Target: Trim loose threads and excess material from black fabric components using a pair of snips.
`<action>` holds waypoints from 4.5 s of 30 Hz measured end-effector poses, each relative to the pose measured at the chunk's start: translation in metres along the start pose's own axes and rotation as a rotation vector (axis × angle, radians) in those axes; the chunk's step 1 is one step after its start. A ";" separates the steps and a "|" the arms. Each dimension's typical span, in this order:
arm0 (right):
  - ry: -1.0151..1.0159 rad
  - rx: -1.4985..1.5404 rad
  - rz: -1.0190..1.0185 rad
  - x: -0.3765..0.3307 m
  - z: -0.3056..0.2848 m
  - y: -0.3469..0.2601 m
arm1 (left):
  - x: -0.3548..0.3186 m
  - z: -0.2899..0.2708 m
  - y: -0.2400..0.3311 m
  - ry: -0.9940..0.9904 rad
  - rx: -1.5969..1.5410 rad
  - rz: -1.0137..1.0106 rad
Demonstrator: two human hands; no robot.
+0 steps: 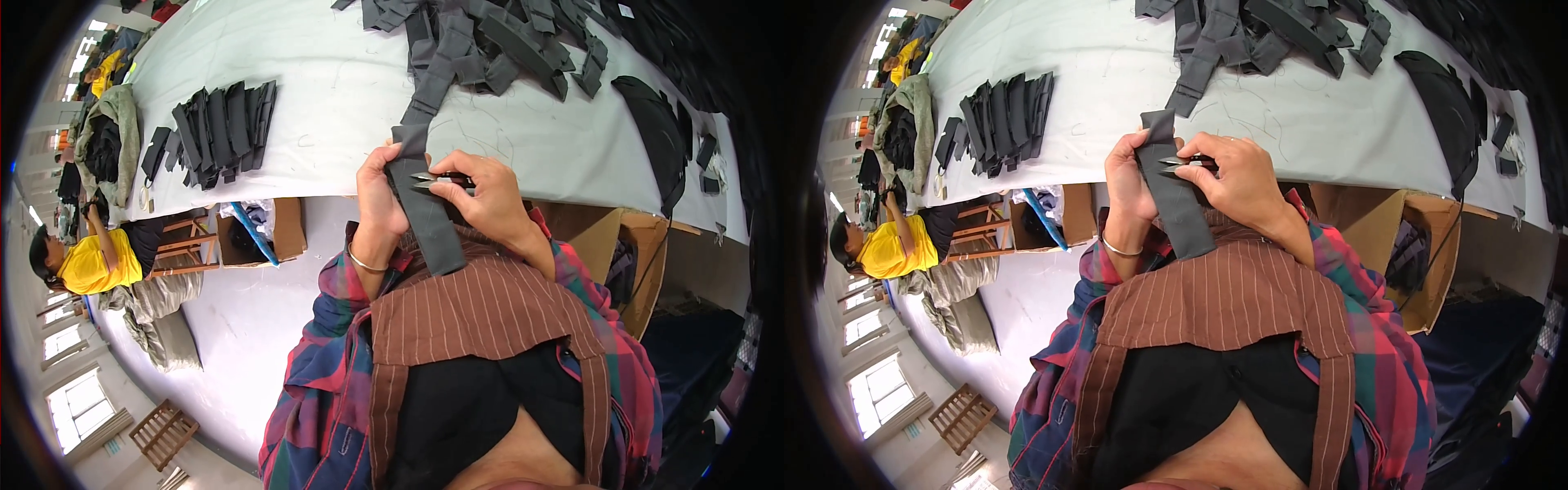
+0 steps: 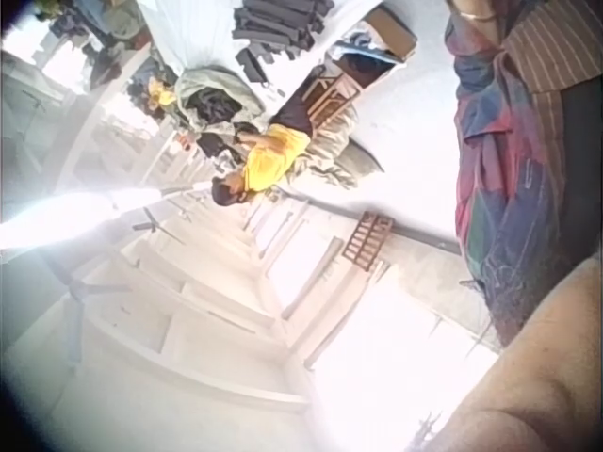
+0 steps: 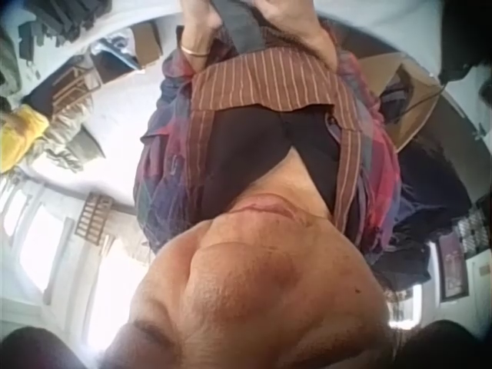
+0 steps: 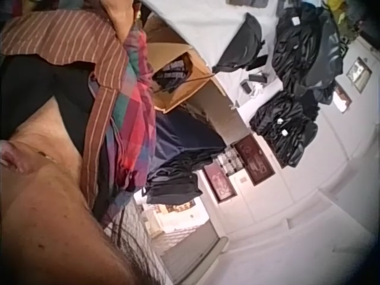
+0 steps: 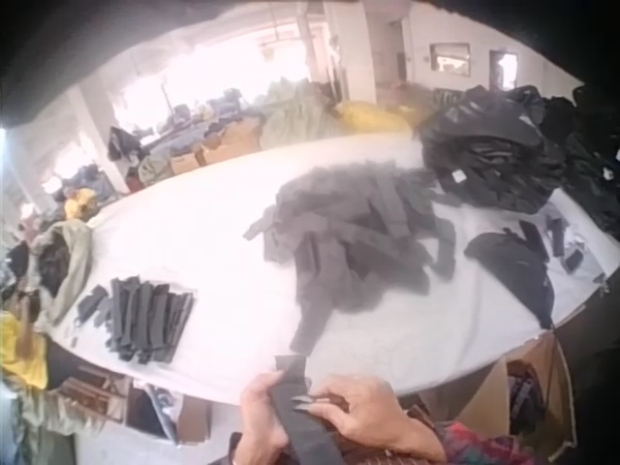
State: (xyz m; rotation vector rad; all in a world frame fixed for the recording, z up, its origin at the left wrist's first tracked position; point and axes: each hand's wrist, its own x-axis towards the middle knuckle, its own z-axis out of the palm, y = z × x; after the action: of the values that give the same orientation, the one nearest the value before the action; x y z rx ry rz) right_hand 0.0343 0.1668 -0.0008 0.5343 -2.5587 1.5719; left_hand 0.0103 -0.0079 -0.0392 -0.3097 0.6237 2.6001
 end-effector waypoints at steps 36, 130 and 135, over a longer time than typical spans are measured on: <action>0.191 -0.358 -0.328 0.008 0.017 -0.001 | -0.004 0.013 -0.005 0.144 -0.001 0.096; 0.065 0.181 -0.248 0.007 0.009 0.004 | 0.001 0.014 -0.014 0.117 0.629 0.212; 0.066 0.230 -0.254 0.015 0.008 0.004 | -0.001 0.018 -0.002 0.004 0.752 0.213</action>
State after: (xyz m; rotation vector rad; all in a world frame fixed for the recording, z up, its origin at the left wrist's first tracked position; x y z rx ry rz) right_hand 0.0203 0.1579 -0.0037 0.7793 -2.1739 1.7639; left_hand 0.0100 0.0017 -0.0241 -0.0012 1.6273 2.3304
